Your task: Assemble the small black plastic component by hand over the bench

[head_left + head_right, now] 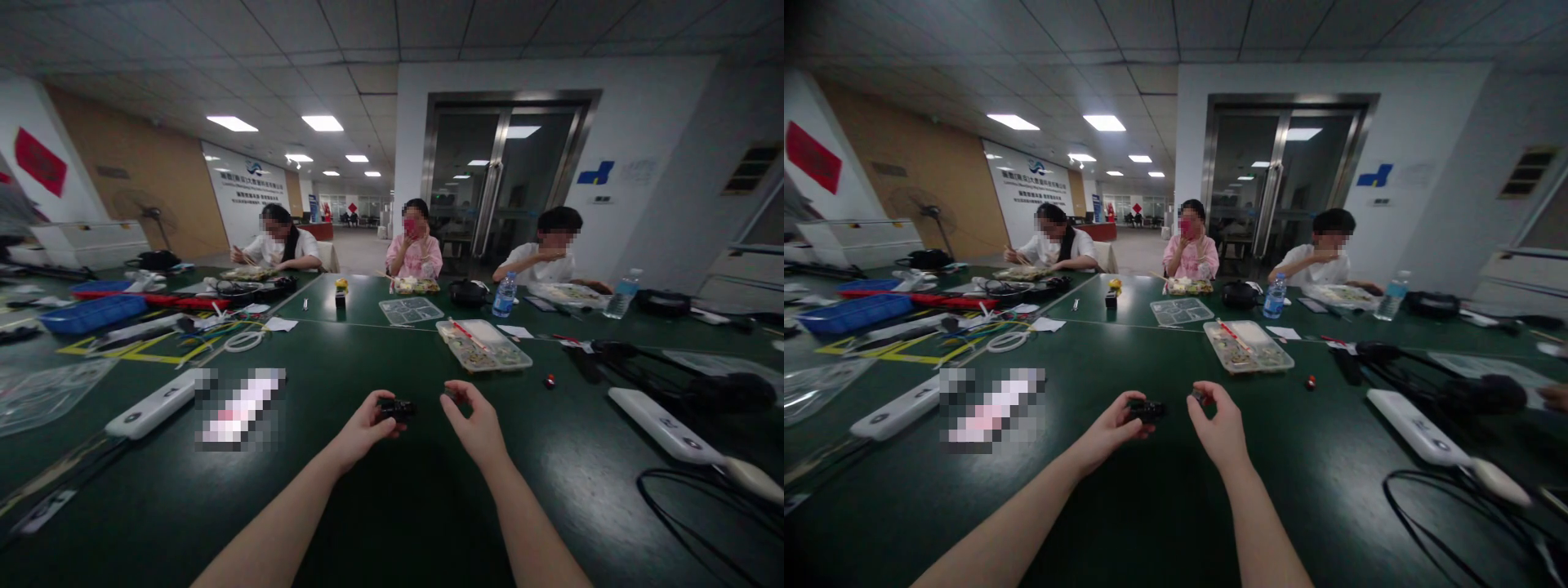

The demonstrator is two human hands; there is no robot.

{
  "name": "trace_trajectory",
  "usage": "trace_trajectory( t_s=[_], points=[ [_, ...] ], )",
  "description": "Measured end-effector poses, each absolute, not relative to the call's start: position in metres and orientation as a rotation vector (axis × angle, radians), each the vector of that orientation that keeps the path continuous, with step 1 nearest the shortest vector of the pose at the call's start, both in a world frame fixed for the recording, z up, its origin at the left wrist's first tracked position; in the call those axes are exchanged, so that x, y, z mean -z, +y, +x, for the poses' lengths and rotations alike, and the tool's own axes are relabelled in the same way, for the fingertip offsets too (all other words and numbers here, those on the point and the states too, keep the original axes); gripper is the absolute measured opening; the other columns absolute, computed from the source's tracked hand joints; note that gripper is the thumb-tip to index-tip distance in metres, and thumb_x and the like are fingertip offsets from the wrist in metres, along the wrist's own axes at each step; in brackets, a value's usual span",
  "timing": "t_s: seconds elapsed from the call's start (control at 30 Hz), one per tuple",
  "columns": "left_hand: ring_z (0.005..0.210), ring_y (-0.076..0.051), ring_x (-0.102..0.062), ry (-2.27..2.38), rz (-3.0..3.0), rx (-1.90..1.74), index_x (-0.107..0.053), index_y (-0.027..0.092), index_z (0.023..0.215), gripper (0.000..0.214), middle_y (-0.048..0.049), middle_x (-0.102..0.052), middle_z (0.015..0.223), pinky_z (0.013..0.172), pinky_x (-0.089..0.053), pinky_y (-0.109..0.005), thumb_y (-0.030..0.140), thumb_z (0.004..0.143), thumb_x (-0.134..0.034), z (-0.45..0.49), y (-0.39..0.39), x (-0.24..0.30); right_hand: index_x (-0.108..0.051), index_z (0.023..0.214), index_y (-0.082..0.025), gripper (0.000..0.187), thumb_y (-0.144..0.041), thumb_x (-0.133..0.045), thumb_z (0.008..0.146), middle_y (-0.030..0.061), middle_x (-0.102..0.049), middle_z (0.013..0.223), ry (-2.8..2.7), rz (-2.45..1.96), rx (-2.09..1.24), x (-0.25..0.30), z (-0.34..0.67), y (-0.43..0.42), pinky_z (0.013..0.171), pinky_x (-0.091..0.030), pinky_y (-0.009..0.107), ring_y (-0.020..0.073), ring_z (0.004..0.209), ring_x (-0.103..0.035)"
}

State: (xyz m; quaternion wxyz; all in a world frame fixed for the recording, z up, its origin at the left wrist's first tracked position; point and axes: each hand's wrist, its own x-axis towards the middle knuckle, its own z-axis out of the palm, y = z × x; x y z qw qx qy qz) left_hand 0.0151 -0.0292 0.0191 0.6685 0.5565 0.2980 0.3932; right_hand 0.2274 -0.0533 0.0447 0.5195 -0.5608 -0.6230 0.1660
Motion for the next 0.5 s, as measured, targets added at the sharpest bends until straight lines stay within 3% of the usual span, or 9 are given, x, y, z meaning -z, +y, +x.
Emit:
trace_trajectory(
  t_s=[0.2,0.5],
  points=[
    [0.097,-0.023,-0.058,0.630,1.251,-0.884,-0.042,0.020,0.108,0.041,-0.0099,-0.056,0.108,0.090,-0.040,-0.043,0.022,0.073,-0.062,0.015,-0.028,-0.017,-0.061,0.092,-0.018,0.028,-0.038,-0.059,0.072,0.0060,-0.064,0.087,-1.542,-1.336,-0.470,-0.042,0.227,-0.051,0.081,-0.045,0.037,0.0206,0.084,-0.058],
    [0.095,-0.021,-0.059,0.625,1.263,-0.873,-0.042,0.020,0.107,0.041,-0.0073,-0.060,0.101,0.091,-0.039,-0.042,0.018,0.072,-0.063,0.019,-0.032,-0.023,-0.063,0.092,-0.020,0.025,-0.033,-0.060,0.072,0.0034,-0.064,0.085,-1.643,-1.260,-0.684,-0.039,0.212,-0.053,0.080,-0.045,0.035,0.0188,0.083,-0.058]
  ],
)
